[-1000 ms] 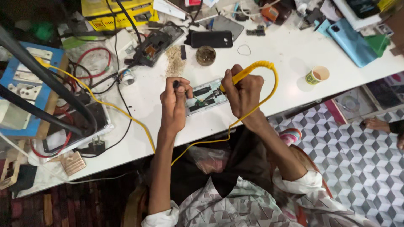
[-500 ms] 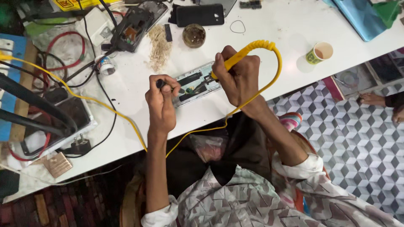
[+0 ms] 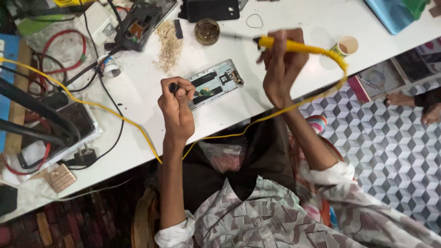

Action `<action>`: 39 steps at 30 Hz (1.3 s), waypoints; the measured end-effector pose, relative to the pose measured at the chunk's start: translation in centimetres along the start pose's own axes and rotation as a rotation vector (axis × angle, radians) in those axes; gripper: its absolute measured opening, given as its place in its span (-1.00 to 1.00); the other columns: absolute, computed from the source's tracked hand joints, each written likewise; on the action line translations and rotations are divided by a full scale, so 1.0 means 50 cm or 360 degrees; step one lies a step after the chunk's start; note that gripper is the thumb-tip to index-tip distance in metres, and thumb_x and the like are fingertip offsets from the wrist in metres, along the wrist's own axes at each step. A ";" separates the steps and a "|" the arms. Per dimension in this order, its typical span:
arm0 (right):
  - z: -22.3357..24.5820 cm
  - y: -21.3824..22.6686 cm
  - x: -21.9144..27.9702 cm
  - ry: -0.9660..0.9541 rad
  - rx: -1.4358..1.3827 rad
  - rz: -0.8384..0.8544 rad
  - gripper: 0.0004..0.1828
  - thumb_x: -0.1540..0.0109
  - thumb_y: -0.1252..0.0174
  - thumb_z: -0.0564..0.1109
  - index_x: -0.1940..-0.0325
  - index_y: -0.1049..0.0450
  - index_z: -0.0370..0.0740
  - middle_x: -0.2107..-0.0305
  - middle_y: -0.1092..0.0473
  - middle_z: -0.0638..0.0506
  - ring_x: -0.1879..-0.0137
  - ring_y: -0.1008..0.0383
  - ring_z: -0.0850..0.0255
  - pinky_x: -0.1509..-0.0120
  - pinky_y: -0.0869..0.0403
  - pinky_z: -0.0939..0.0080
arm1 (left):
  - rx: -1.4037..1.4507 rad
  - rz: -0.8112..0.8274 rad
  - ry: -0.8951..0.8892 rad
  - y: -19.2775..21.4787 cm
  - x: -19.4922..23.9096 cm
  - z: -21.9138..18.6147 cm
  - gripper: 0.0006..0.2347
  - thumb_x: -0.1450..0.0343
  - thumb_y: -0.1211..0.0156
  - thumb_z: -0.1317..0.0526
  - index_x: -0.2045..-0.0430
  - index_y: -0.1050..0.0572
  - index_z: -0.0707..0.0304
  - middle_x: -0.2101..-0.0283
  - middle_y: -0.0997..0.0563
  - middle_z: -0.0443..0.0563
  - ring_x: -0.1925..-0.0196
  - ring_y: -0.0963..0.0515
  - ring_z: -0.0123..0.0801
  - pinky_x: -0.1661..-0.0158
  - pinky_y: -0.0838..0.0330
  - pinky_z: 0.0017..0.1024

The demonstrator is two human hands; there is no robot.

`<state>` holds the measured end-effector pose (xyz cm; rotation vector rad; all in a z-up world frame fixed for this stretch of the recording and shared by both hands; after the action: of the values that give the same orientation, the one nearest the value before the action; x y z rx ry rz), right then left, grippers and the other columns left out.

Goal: The person uses a yellow hot air gun to apply heat to a disassembled mobile phone chassis on a cluttered workbench. They hold the device steady with their left hand while directing the airflow with their right hand, repeatedly moving the nozzle across the internal components.

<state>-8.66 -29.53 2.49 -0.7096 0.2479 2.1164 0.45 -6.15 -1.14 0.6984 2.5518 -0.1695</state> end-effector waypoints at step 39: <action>-0.133 0.076 0.076 -0.0871 -0.0633 -0.0172 -0.60 -0.43 -0.06 0.07 0.37 -0.34 -0.24 0.69 -0.10 0.14 0.64 -0.01 0.38 0.55 -0.07 0.30 | 0.0017 -0.0175 0.0014 0.007 0.018 0.009 -0.67 -0.73 0.17 -0.01 0.01 -0.28 0.36 0.39 -0.48 0.00 0.49 -0.21 -0.62 0.41 -0.10 -0.58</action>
<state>-10.78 -32.04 -5.41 -0.3253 -0.5087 2.1836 0.13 -5.54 -1.97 0.5642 2.6007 -0.2175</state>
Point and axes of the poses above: each hand's wrist, its own x-axis away from the middle knuckle, its own y-axis out of the back of the hand, z = x × y, the point moved 4 cm from there along -x, towards the middle knuckle
